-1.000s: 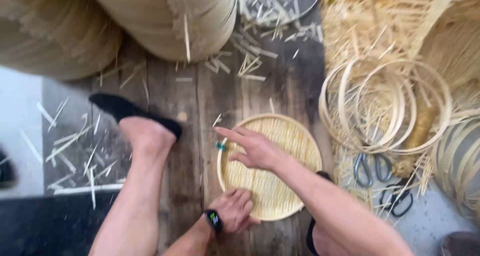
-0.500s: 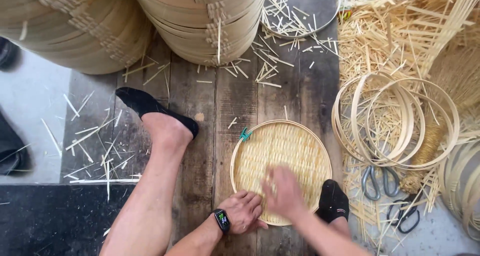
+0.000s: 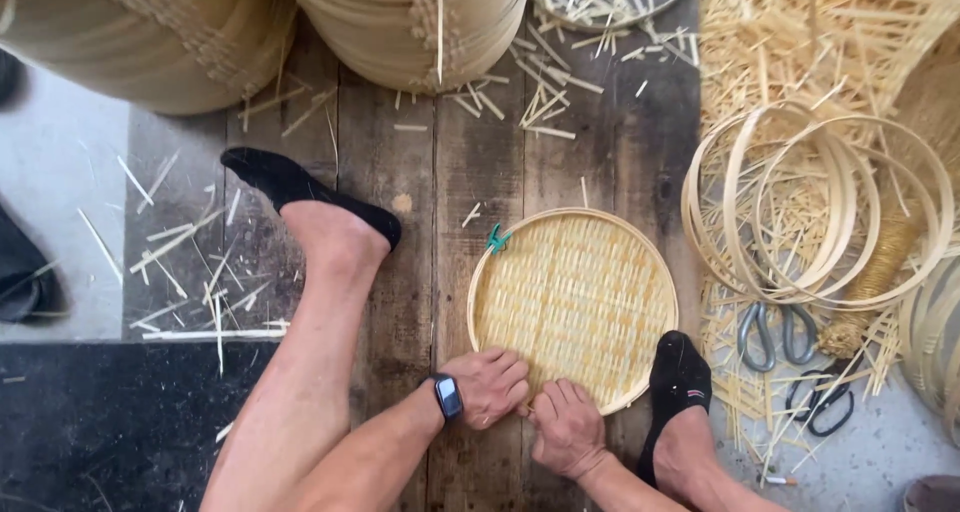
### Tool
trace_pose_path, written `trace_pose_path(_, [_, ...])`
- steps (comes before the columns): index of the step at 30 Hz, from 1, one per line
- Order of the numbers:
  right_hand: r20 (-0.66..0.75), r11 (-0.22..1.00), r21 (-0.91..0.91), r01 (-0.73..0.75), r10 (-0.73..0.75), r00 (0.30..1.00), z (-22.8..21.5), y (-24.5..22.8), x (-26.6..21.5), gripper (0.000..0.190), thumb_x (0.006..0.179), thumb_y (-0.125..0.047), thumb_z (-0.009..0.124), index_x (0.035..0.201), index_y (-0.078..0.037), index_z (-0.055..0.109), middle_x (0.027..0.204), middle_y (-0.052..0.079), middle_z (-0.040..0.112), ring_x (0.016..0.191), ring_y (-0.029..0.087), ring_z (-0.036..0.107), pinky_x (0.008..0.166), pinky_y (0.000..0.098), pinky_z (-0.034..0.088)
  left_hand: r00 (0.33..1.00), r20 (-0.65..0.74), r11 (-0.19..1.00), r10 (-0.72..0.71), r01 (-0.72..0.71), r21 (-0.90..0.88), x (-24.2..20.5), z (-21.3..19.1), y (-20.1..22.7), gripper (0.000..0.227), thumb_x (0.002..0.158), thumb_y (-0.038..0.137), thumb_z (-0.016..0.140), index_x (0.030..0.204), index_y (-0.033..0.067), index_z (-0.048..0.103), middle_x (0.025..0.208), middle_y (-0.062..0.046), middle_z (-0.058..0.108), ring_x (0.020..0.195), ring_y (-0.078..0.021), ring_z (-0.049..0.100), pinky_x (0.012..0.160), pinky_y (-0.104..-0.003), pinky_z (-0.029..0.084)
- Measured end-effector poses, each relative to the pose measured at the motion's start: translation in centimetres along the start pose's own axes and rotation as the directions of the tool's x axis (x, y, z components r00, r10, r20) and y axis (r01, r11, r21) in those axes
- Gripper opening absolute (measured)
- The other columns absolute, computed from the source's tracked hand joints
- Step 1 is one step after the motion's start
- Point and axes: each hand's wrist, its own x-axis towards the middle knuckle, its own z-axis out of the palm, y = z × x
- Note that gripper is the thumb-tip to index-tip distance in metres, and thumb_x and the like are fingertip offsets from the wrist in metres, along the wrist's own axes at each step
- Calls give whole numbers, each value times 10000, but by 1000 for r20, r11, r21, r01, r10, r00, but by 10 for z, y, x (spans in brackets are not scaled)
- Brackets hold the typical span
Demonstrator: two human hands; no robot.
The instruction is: Assembling bamboo baskets by fitting and securing circular rims onto woven bamboo bases.
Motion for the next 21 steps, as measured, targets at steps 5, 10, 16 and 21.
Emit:
trace_pose_path(5, [20,998,40,-44,43,999,2,-1,-2,179,660,-107,652,767,-52,519,808,147,536,783,336,564,716,423,461,996,89,997,-10,17,-69,0,0,0,240,947,297,606,911,63,571,973,-117,581,964,-296,577,859,-398,462])
trace_pose_path(10, [60,987,158,-21,12,998,-35,0,-1,159,794,-125,671,875,-40,564,877,139,558,867,347,570,797,425,473,992,122,999,-7,3,35,6,0,-2,208,900,272,606,916,68,572,976,-115,589,979,-288,592,873,-389,467])
trace_pose_path(16, [36,951,285,-121,116,993,-43,18,-34,145,783,-62,711,928,-71,703,909,67,673,921,289,617,867,401,454,981,181,995,-73,61,73,-6,3,19,186,974,253,603,953,71,572,964,-100,612,957,-271,606,869,-395,464])
trace_pose_path(21, [42,906,337,-258,259,965,-37,19,-38,81,780,-57,744,857,-65,765,840,70,698,863,274,629,857,379,497,964,173,935,-200,135,328,-6,8,28,123,925,190,587,968,75,596,936,-89,616,932,-247,609,895,-385,475])
